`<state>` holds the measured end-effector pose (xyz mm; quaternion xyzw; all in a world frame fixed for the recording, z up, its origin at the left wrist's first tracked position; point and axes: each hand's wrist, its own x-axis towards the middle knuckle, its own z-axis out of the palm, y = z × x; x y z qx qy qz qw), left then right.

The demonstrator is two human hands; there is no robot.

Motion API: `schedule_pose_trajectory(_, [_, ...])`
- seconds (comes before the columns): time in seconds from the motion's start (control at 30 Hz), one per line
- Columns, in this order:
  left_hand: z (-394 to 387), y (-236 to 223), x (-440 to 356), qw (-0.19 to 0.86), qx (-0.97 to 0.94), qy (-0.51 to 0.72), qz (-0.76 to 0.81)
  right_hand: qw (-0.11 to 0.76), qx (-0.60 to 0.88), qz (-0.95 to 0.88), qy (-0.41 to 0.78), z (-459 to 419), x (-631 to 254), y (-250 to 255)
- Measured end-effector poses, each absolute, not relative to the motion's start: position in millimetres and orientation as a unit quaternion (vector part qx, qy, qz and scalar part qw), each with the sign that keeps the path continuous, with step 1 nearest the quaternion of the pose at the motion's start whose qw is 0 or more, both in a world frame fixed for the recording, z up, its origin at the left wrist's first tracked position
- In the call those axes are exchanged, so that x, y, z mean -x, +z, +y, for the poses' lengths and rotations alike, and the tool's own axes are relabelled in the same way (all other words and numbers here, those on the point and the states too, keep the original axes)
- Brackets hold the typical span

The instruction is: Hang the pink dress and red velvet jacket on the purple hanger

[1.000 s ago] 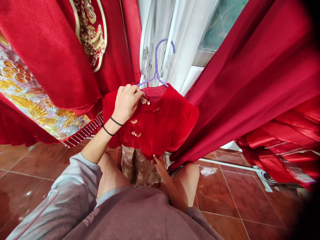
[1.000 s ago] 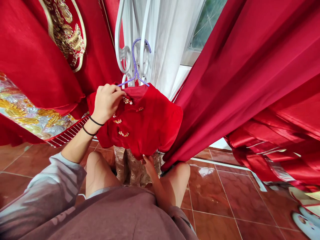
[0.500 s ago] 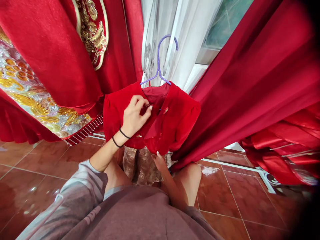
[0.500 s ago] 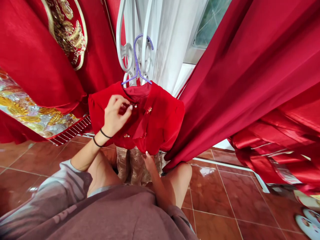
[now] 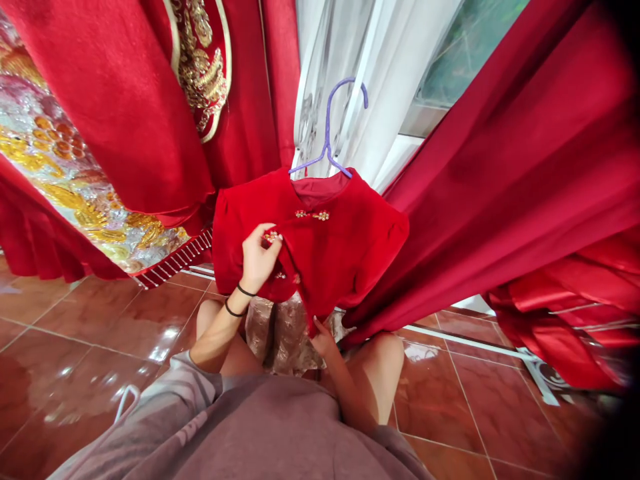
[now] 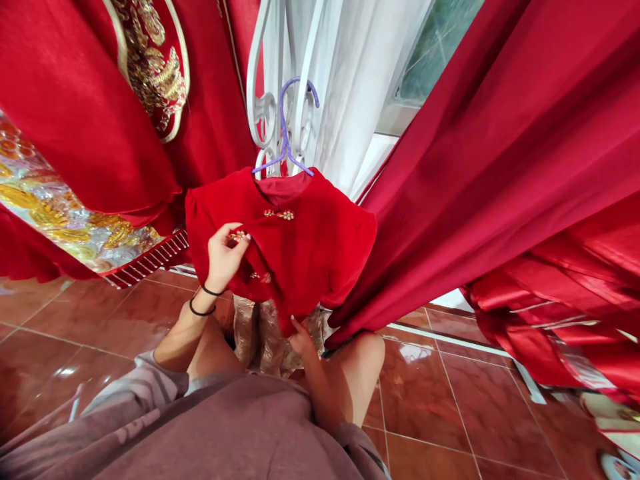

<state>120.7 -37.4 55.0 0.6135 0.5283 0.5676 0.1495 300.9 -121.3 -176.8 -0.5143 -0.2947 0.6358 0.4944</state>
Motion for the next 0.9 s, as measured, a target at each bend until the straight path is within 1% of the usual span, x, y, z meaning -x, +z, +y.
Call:
schedule_pose_trajectory(0.03, [-31.5, 56.2, -113.0, 0.149, -0.605, 0.565, 0.541, 0.479, 0.533, -0.304, 0.628, -119.5, -299.6, -176.0])
schedule_pose_trajectory(0.1, [-22.5, 55.5, -104.8, 0.135, -0.616, 0.521, 0.575, 0.440, 0.575, -0.321, 0.610, -112.7, -297.3, -171.8])
schedule_pose_trajectory(0.17, [-19.1, 52.5, -103.4, 0.113, -0.639, 0.489, 0.583, 0.382, 0.610, -0.352, 0.599, -105.0, -299.6, -162.5])
schedule_pose_trajectory(0.23, [-21.3, 48.8, -103.5, 0.116, -0.655, 0.504, 0.551, 0.318, 0.633, -0.394, 0.586, -99.3, -308.3, -145.4])
schedule_pose_trajectory(0.3, [-26.8, 45.0, -101.7, 0.120, -0.649, 0.548, 0.514, 0.282, 0.640, -0.439, 0.565, -96.1, -320.9, -118.2])
schedule_pose_trajectory(0.33, [-29.8, 43.1, -100.0, 0.100, -0.639, 0.570, 0.507, 0.287, 0.639, -0.463, 0.543, -94.8, -326.9, -100.6])
schedule_pose_trajectory(0.37, [-32.6, 41.1, -98.4, 0.062, -0.628, 0.587, 0.508, 0.312, 0.638, -0.493, 0.503, -93.3, -331.7, -81.0])
schedule_pose_trajectory(0.4, [-34.8, 39.3, -97.4, 0.012, -0.618, 0.594, 0.515, 0.357, 0.634, -0.522, 0.445, -91.4, -334.8, -60.0])
schedule_pose_trajectory(0.47, [-36.9, 36.6, -98.6, -0.087, -0.608, 0.584, 0.531, 0.493, 0.611, -0.573, 0.237, -86.0, -334.6, -17.5])
schedule_pose_trajectory(0.5, [-36.8, 36.1, -101.3, -0.120, -0.605, 0.576, 0.537, 0.547, 0.590, -0.580, 0.126, -82.4, -331.4, 2.1])
schedule_pose_trajectory(0.53, [-35.8, 36.4, -105.5, -0.139, -0.603, 0.570, 0.541, 0.579, 0.568, -0.584, 0.030, -78.1, -326.4, 19.6])
schedule_pose_trajectory(0.57, [-34.1, 37.4, -110.7, -0.147, -0.602, 0.567, 0.543, 0.590, 0.552, -0.588, -0.039, -73.4, -320.0, 34.5])
schedule_pose_trajectory(0.6, [-31.6, 39.2, -116.6, -0.148, -0.603, 0.564, 0.545, 0.582, 0.542, -0.600, -0.086, -68.1, -312.7, 46.6])
schedule_pose_trajectory(0.67, [-24.9, 44.5, -127.9, -0.136, -0.602, 0.555, 0.557, 0.536, 0.545, -0.632, -0.126, -56.1, -297.9, 62.8])
schedule_pose_trajectory(0.8, [-8.9, 58.4, -132.3, -0.102, -0.564, 0.539, 0.618, 0.434, 0.629, -0.633, -0.123, -31.5, -284.1, 73.4])
schedule_pose_trajectory(0.83, [-5.9, 62.0, -127.3, -0.099, -0.551, 0.540, 0.628, 0.425, 0.653, -0.615, -0.122, -27.0, -287.2, 73.7])
schedule_pose_trajectory(0.9, [-2.7, 69.2, -110.5, -0.107, -0.532, 0.548, 0.637, 0.434, 0.690, -0.565, -0.129, -21.5, -302.4, 73.5])
